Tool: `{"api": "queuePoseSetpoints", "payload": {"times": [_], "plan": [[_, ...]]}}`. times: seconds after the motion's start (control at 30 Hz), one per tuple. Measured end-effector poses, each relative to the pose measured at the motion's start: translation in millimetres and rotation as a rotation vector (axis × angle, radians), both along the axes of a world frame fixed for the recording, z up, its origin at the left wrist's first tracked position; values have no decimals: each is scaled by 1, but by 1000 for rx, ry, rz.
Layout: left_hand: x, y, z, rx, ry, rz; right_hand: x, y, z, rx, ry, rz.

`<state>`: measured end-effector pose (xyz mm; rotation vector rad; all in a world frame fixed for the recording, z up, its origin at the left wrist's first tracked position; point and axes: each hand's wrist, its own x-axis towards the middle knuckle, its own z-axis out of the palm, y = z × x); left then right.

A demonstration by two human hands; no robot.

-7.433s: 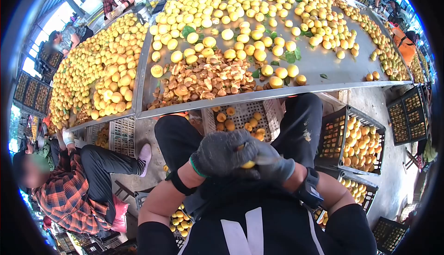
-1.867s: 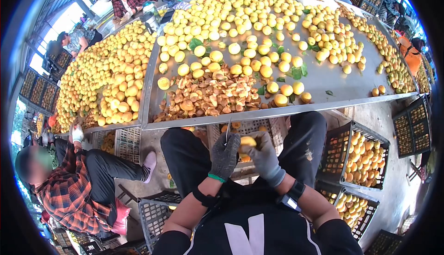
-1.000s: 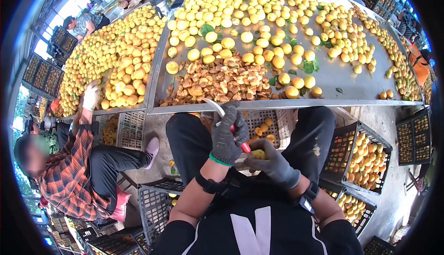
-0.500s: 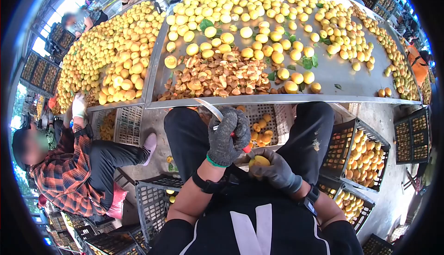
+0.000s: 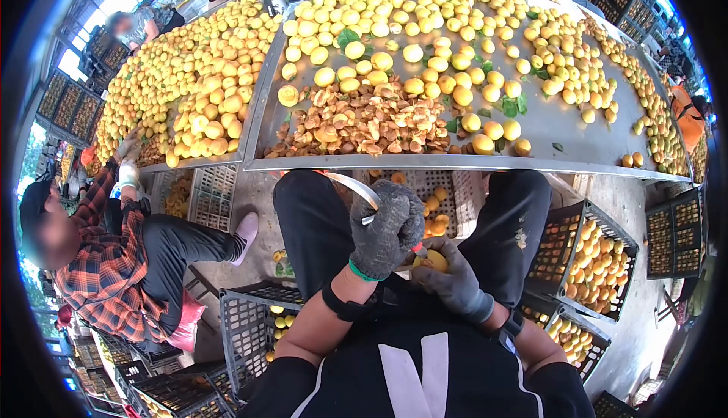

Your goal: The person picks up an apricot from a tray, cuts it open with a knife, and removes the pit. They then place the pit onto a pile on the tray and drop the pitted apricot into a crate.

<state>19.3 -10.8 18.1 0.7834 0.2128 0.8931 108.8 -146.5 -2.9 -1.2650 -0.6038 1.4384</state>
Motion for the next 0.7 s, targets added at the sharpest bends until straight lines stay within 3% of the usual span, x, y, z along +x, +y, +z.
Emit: {"api": "queuePoseSetpoints", "payload": {"times": [0.13,0.2,0.27,0.33,0.4,0.47,0.63,0.7], "plan": [[2,-2,4,-11,26,-26,-9,0,-7,157,102,-119],[2,-3,6,11,53,-18,-11,0,-10,226,-78,-118],[2,-4,8,25,207,-52,-14,-2,-19,238,-114,-106],[2,1,2,-62,176,-111,-13,-2,-19,252,-152,-96],[0,7,-6,-153,146,-164,-6,-3,-12,19,171,13],[-1,11,-10,-240,66,-277,-6,-3,-13,-10,224,36],[-6,7,14,74,193,-188,-8,-4,-2,22,272,18],[-4,2,16,96,183,-151,-7,-6,2,31,157,1]]}}
